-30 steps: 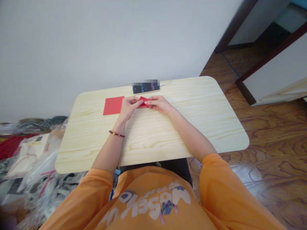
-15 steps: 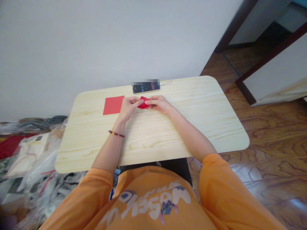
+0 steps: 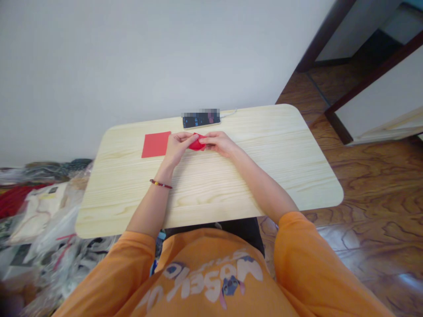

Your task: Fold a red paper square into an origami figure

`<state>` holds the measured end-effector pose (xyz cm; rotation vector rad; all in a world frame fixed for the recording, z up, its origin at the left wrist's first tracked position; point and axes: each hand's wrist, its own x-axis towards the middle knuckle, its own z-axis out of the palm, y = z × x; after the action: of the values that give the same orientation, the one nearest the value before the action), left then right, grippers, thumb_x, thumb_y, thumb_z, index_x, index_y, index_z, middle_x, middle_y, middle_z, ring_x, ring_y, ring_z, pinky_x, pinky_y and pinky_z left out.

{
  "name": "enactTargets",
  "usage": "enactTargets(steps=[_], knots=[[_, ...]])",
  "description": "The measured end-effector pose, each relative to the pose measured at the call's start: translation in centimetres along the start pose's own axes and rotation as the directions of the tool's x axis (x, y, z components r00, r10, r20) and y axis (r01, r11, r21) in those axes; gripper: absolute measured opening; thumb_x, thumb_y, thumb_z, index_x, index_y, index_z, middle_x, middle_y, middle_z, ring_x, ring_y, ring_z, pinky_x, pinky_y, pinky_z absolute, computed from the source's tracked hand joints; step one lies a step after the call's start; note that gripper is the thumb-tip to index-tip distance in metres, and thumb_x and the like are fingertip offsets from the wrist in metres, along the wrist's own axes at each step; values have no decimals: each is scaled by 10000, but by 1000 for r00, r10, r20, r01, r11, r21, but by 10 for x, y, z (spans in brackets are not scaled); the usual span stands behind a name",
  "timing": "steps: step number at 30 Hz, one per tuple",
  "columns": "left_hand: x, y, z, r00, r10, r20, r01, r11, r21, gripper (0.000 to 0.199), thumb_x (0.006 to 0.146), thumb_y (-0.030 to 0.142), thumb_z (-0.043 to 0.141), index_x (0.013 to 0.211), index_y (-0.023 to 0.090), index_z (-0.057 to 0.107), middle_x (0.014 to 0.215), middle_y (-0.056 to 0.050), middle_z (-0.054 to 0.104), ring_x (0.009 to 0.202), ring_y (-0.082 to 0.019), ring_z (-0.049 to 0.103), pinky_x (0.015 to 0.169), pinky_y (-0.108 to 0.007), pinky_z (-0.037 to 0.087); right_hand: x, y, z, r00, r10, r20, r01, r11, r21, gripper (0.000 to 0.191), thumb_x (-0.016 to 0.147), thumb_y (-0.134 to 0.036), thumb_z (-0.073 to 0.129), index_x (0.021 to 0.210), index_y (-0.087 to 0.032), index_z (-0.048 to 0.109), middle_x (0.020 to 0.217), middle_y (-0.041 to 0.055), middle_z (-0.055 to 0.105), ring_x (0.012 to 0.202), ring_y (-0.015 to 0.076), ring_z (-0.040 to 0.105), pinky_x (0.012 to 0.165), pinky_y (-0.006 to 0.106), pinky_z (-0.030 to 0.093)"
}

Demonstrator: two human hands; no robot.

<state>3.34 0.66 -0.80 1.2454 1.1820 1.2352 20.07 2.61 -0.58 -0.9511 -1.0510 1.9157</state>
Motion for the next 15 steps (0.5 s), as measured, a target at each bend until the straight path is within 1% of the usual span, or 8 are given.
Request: enactTargets(steps=[3, 9, 15], knots=[[2, -3, -1, 1000, 21, -11, -21, 1000, 17, 348, 634, 476, 780, 759, 153, 750, 760, -64, 748, 683, -169, 684, 667, -262, 529, 0, 0, -1, 1000, 2, 5, -2, 1000, -5, 260, 529, -222, 864, 680, -124, 677, 669, 26, 695, 653, 121, 625, 663, 262, 497], [3, -5, -2, 999, 41, -24, -41, 999, 29, 340, 640, 472, 776, 764, 156, 755, 773, -67, 750, 696, -166, 682, 670, -255, 519, -1, 0, -2, 1000, 15, 18, -15, 1000, -3, 272, 527, -223, 866, 695, -132, 674, 701, 23, 698, 699, 132, 641, 709, 282, 514], [4, -8, -3, 998, 67, -8, -67, 997, 44, 330, 661, 474, 763, 775, 164, 761, 789, -61, 751, 704, -158, 674, 690, -255, 517, -2, -1, 0, 1000, 18, 24, -17, 1000, -12, 289, 490, -219, 877, 669, -130, 669, 670, 14, 692, 664, 123, 637, 698, 272, 514]])
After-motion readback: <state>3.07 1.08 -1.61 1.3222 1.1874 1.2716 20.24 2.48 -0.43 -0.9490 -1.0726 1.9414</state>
